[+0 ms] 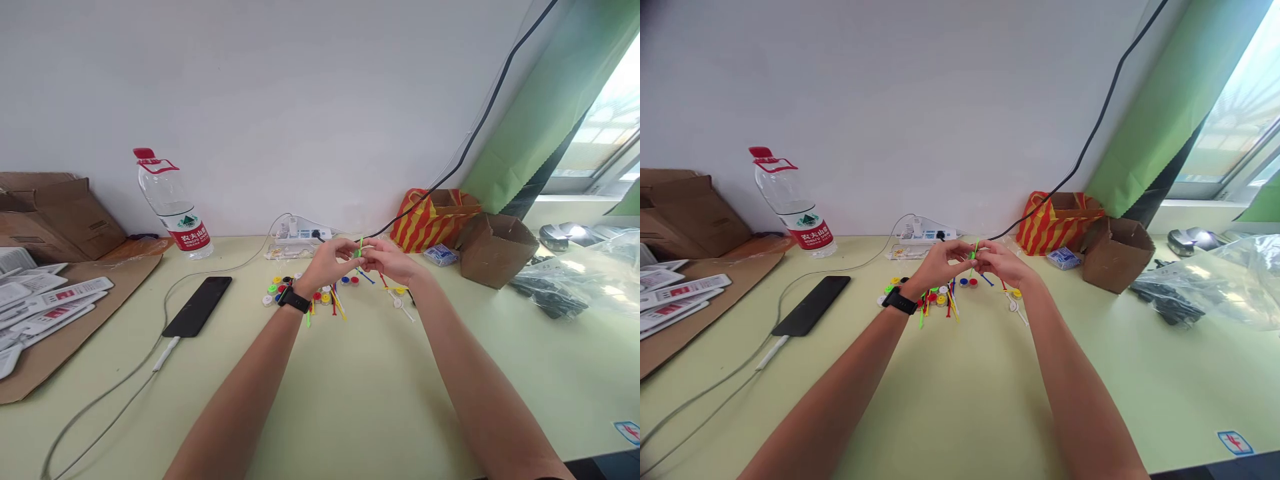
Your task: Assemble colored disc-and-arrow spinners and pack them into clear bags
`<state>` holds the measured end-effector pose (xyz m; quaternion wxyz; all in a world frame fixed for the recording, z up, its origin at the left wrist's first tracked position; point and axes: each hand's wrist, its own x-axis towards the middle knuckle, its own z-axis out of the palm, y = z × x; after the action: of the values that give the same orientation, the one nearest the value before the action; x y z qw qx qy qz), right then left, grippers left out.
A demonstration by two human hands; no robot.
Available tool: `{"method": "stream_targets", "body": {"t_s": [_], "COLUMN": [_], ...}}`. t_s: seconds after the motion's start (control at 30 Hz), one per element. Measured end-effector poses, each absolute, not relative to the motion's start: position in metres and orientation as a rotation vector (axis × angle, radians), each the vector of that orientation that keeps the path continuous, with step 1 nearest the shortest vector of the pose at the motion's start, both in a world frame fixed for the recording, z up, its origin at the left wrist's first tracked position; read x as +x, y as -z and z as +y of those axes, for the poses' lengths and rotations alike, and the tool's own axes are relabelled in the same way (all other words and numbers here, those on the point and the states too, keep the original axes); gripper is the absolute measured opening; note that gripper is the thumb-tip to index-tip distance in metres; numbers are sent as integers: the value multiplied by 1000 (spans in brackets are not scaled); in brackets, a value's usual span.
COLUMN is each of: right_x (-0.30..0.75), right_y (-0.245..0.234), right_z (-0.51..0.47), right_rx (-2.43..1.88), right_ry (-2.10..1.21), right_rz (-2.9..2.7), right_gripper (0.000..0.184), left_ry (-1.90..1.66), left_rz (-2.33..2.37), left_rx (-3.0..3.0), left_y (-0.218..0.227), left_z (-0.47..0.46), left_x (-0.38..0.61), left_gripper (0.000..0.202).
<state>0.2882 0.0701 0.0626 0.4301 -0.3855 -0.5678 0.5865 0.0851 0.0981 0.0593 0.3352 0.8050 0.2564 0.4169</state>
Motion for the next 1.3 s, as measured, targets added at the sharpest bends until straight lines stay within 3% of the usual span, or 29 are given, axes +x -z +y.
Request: {"method": "stream_targets", "body": {"t_s": [0.2,0.37,0.47,0.63,0.7,0.83,0.97,1.1,1.2,1.3], "right_x": [283,293,311,350,362,369,370,370,358,334], "right_y": [-60,-37,-29,-35,-37,-38,-42,-58,-73,-85], "right_z": [71,82,87,85,81,74,74,70,64,57], "right_rx": [-1241,-1803,-1906,-2077,-2125,-2162,-2170,-2126,-1913,-1570], "right_ry": [-1216,-768,-722,-722,-803,-937,-942,-845,-745,-876], "right_rz": [-1657,-1853,-1901,-2001,-2051,-2112,-2104,-2037,-1897,-1815], "right_gripper": [11,22,27,9,10,21,17,14,18,24], "left_ry": [-1036,-839,-614,-427,-463,-517,-620,-791,-912,-1002], "left_rz": [656,726,687,772,760,811,862,854,801,741], "left_rx": [2061,2224,2354,2530,2597,2642,2595,2485,2394,2309], "left_y": [-54,-41,-34,-26,-25,-27,-31,-36,-44,-52], "left_z": [95,90,85,86,90,98,101,99,94,88], "left_x": [87,92,97,96,91,76,68,72,80,88], "left_gripper": [14,11,11,10,7,17,37,37,38,43]}}
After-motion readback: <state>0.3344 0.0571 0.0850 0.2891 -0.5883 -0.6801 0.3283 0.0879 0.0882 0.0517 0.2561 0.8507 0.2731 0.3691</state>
